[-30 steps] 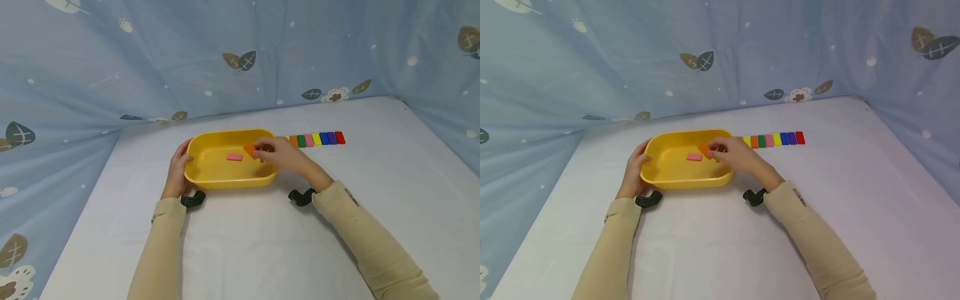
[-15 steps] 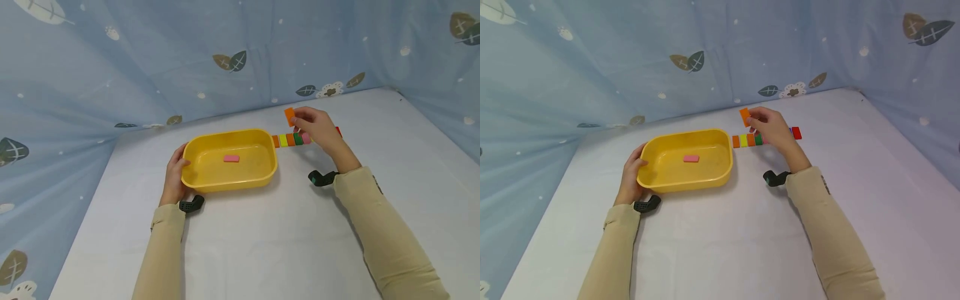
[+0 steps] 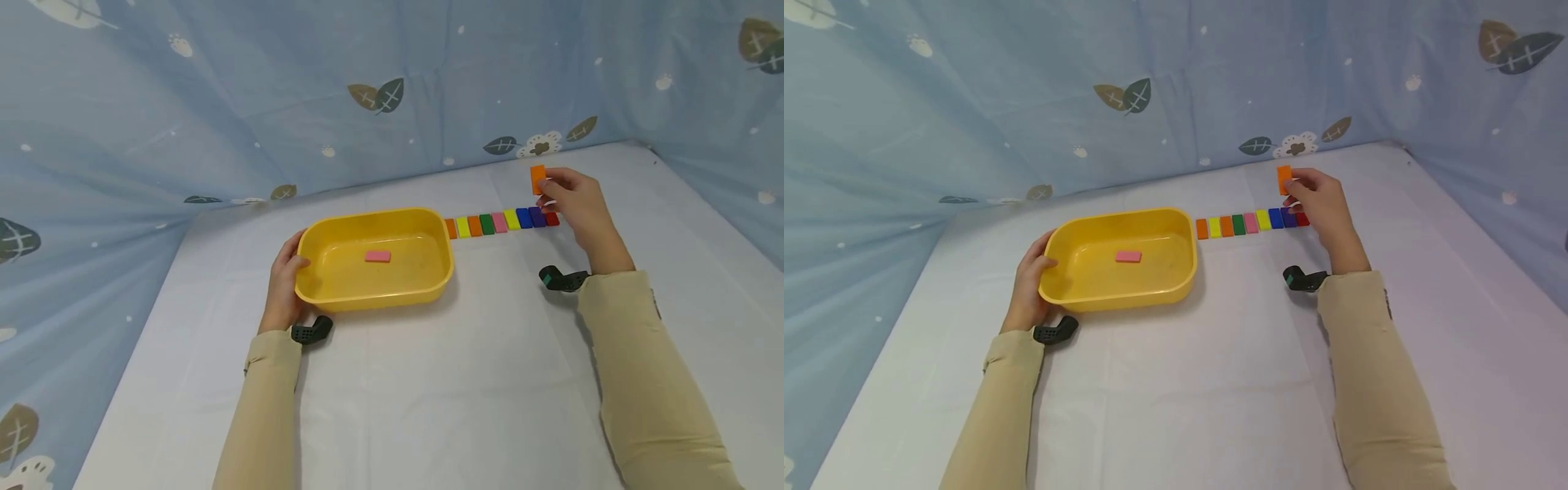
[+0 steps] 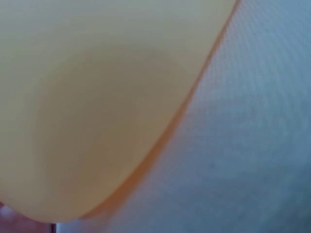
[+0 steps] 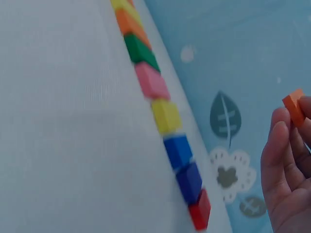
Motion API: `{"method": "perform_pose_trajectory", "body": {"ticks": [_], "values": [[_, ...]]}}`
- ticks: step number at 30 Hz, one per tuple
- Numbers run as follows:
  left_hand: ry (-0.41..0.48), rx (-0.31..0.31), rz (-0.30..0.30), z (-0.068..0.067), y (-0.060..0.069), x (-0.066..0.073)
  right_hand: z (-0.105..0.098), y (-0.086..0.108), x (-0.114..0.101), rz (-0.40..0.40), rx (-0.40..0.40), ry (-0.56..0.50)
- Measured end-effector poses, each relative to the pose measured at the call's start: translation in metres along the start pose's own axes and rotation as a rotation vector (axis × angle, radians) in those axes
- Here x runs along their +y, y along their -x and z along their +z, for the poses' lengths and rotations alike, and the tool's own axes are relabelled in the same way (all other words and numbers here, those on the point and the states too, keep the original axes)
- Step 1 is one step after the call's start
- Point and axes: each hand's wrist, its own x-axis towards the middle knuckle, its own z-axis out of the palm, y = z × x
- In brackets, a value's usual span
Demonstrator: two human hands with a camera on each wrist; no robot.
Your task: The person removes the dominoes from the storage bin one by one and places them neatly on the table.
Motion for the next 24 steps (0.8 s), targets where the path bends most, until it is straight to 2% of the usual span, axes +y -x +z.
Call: {"method": "perform_pose_trajectory", "body": {"ticks": [5, 8, 12, 16, 19, 24], "values": [[-0.002, 0.003, 0.011, -0.001, -0.001, -0.003, -0.020, -0.020, 0.032, 0.021, 0.033, 0.083], [-0.007, -0.008, 0.017, -0.001, -0.002, -0.003, -0.028, -0.020, 0.042, 0.056, 0.068, 0.119], [-0.013, -0.010, 0.021, -0.002, -0.002, -0.003, -0.029, -0.007, 0.034, 0.164, 0.094, 0.195], [-0.013, -0.012, 0.013, -0.003, -0.002, -0.003, -0.025, 0.007, 0.022, 0.259, 0.069, 0.309], [-0.018, -0.010, 0.006, -0.003, -0.002, -0.003, -0.023, 0.012, 0.018, 0.286, 0.043, 0.378], [-0.023, -0.009, -0.005, -0.003, -0.001, -0.002, -0.024, 0.014, 0.020, 0.266, 0.029, 0.508]]}}
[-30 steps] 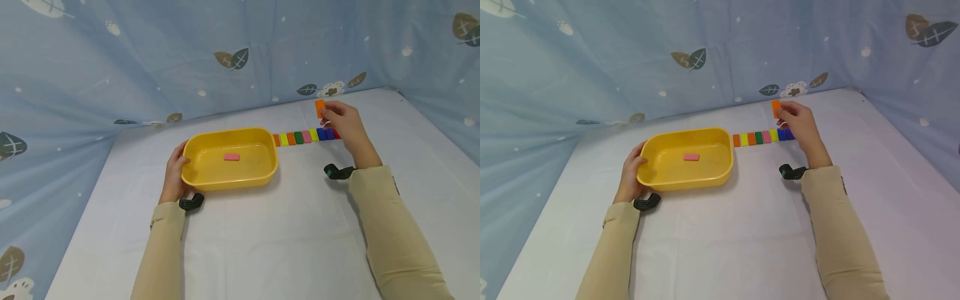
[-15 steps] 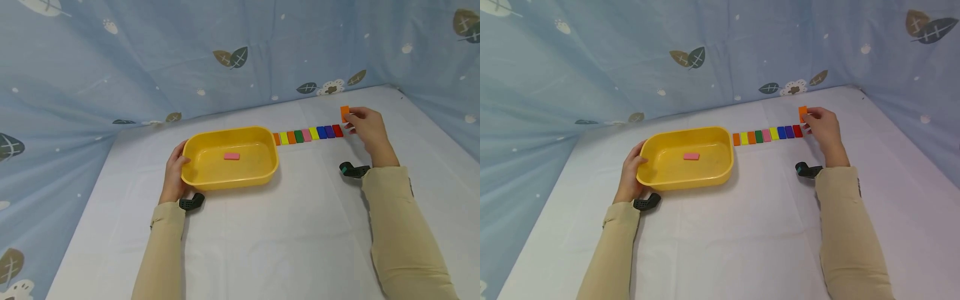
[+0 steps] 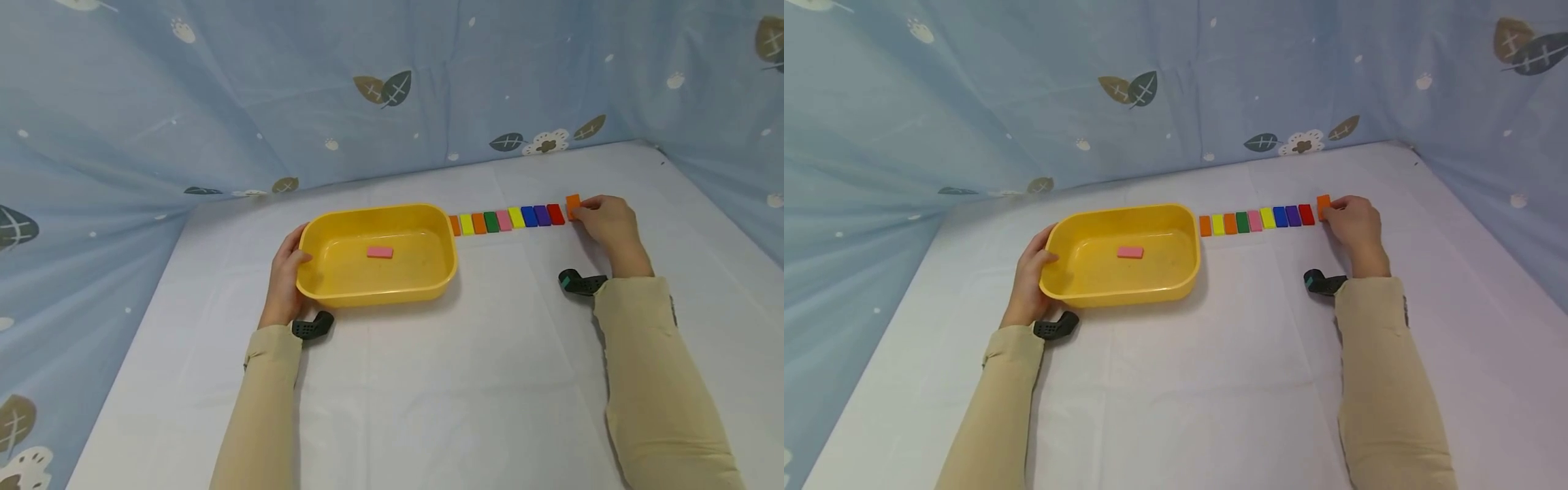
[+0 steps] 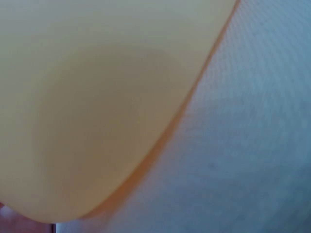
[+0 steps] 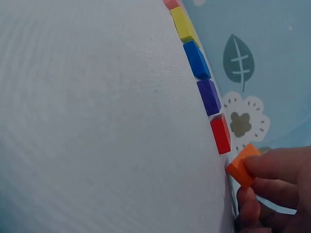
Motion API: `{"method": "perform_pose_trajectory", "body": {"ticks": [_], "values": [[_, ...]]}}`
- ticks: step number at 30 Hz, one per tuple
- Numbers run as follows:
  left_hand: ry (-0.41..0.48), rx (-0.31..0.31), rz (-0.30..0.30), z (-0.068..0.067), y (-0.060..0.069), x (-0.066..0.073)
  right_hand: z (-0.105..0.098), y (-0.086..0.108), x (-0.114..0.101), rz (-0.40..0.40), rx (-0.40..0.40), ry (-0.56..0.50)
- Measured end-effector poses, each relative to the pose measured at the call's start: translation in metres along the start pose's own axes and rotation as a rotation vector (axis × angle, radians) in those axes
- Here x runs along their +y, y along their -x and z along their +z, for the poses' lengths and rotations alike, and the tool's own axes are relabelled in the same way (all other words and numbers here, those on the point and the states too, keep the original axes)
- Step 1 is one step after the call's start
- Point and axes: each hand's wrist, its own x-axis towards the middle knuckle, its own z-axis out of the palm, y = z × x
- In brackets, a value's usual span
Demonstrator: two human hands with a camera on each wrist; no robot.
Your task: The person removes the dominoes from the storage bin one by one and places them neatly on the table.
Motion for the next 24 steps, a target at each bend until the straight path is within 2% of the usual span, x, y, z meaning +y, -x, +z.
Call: {"method": "perform_pose_trajectory", "body": {"ticks": [8, 24], "values": [[0.008, -0.006, -0.003, 0.0017, 0.0015, 0.0046, -0.0024, 0.0007, 0.0012, -0.026, 0.004, 0.063], [-0.011, 0.014, -0.031, 0.0020, 0.0028, 0.0070, -0.0003, -0.0034, 0.0019, -0.054, -0.011, 0.094]]}}
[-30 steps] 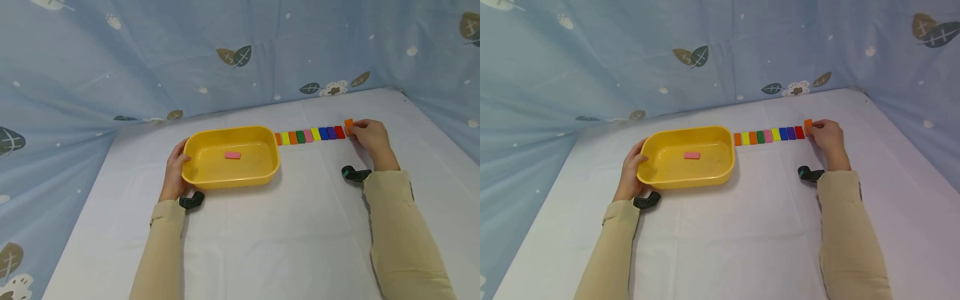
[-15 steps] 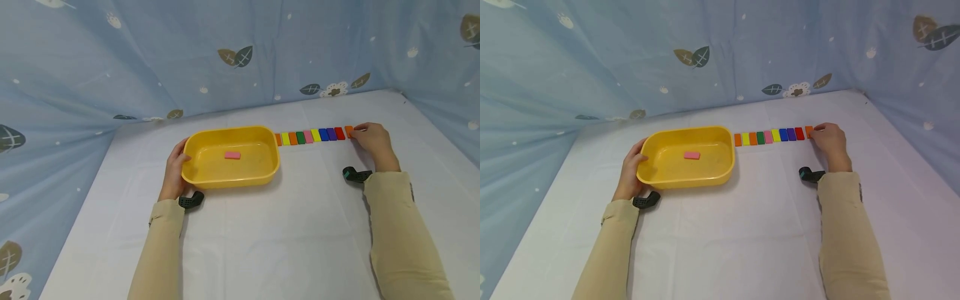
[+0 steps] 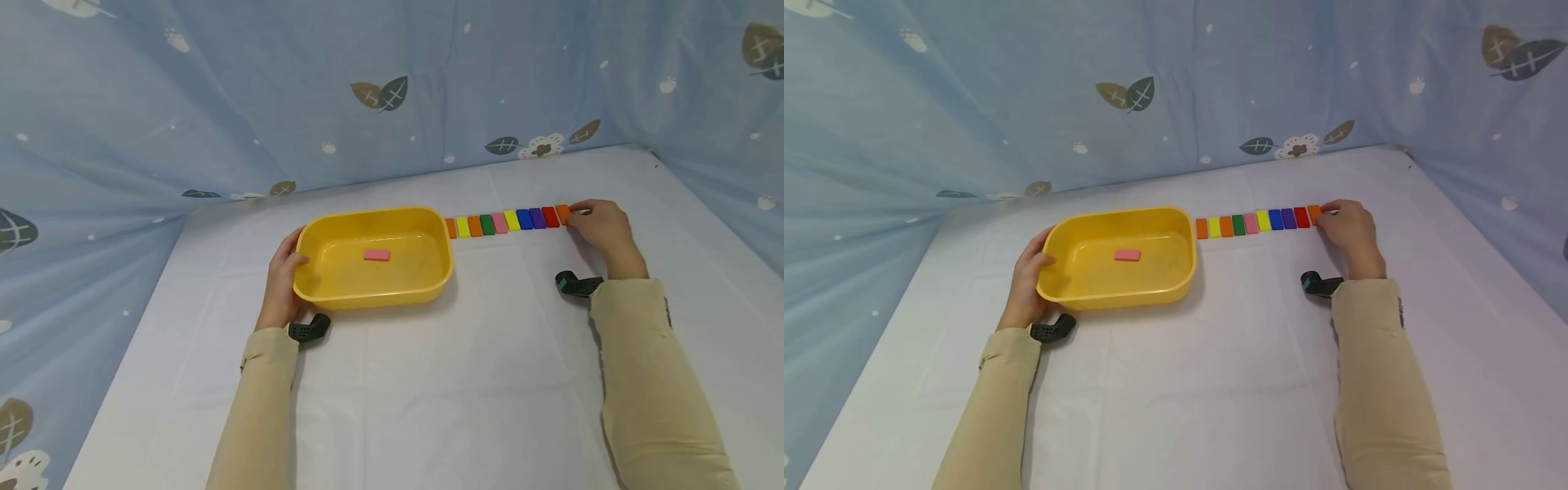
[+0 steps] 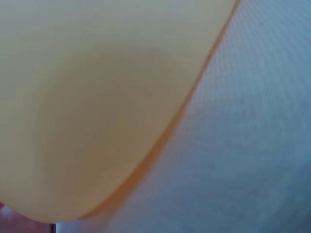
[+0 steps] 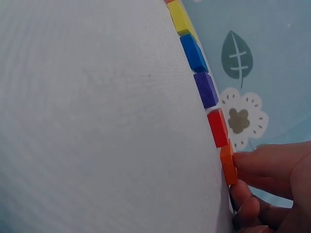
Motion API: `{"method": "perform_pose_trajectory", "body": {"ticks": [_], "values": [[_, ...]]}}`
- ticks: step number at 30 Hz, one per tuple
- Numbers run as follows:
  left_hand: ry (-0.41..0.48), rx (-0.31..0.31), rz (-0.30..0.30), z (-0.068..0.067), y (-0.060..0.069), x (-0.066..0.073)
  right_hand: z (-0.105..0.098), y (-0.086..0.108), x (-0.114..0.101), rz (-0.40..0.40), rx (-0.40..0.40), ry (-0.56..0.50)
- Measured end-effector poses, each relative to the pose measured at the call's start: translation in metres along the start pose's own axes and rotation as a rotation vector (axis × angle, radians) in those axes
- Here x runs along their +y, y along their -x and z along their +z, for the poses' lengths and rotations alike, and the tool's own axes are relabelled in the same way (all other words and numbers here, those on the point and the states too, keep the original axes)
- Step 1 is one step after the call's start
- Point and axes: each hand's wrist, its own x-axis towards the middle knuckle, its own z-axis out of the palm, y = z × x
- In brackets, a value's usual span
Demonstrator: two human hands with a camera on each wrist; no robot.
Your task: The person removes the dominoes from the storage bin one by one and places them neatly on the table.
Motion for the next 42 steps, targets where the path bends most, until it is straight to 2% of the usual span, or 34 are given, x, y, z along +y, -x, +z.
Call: {"method": "perform_pose_trajectory", "body": {"ticks": [14, 24, 30, 33, 35, 40, 42], "values": [[0.022, -0.001, -0.001, -0.001, -0.001, -0.001, 0.001, 0.001, -0.004, 0.010, -0.011, 0.016], [0.018, -0.002, 0.009, 0.000, -0.003, -0.003, -0.001, -0.001, -0.003, 0.007, -0.019, 0.002], [0.020, -0.004, 0.016, 0.000, -0.004, -0.004, -0.001, -0.001, -0.006, 0.036, -0.028, -0.008], [0.015, -0.007, 0.019, -0.001, -0.004, -0.005, -0.002, 0.000, -0.008, 0.017, -0.024, -0.024], [0.011, -0.009, 0.019, 0.000, -0.004, -0.005, -0.001, -0.007, -0.006, -0.002, -0.010, -0.035], [-0.001, -0.016, 0.014, 0.001, -0.004, -0.004, 0.017, -0.050, 0.018, -0.077, 0.072, -0.014], [-0.002, -0.021, 0.014, 0.001, -0.004, -0.004, 0.025, -0.061, 0.020, -0.115, 0.113, -0.001]]}}
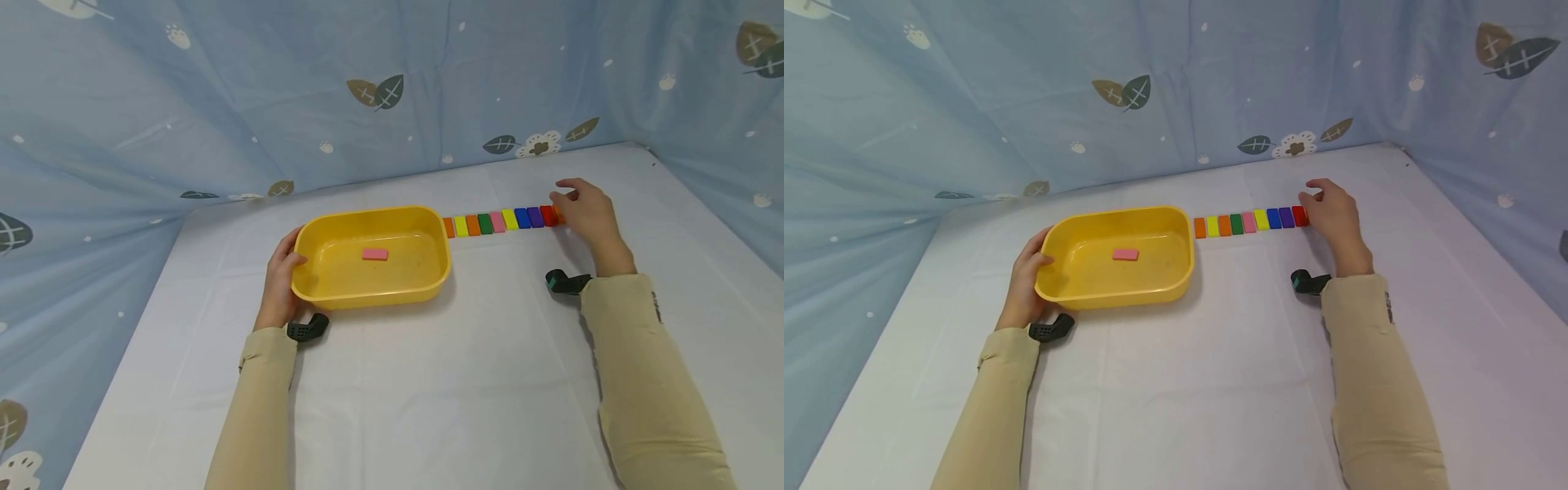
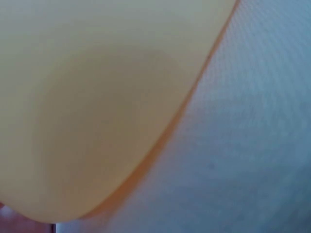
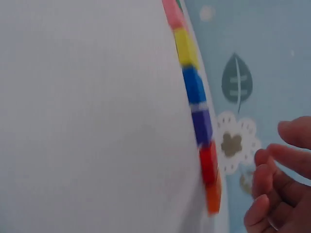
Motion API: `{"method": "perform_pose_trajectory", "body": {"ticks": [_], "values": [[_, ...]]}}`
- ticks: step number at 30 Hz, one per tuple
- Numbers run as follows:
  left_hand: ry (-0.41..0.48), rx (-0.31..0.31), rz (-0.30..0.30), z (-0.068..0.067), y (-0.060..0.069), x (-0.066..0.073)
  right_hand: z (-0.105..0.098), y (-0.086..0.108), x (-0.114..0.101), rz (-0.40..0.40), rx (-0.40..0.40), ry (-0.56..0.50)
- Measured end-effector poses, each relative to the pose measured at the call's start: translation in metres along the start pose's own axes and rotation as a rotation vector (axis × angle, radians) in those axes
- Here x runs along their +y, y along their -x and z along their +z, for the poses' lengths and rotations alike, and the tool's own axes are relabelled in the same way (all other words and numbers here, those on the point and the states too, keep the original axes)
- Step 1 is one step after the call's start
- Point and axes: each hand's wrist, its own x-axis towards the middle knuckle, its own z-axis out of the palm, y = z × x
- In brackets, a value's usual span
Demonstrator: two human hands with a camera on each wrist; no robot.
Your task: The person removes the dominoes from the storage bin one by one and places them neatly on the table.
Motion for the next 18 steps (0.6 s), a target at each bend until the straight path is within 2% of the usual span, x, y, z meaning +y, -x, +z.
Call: {"method": "perform_pose_trajectory", "body": {"ticks": [2, 4, 9, 12, 18], "values": [[-0.001, -0.003, 0.003, -0.001, 0.000, 0.000, 0.004, 0.001, -0.010, -0.037, 0.020, -0.002], [0.003, -0.002, 0.008, -0.001, 0.000, 0.000, 0.003, 0.012, -0.030, -0.085, 0.033, -0.038], [0.007, -0.004, 0.019, -0.001, -0.002, -0.004, -0.005, 0.059, -0.089, -0.223, 0.029, -0.124], [0.022, -0.003, 0.019, -0.001, -0.003, -0.006, -0.002, 0.075, -0.111, -0.322, 0.017, -0.125], [0.061, -0.010, 0.032, -0.001, -0.004, -0.007, 0.015, 0.093, -0.145, -0.485, -0.009, -0.138]]}}
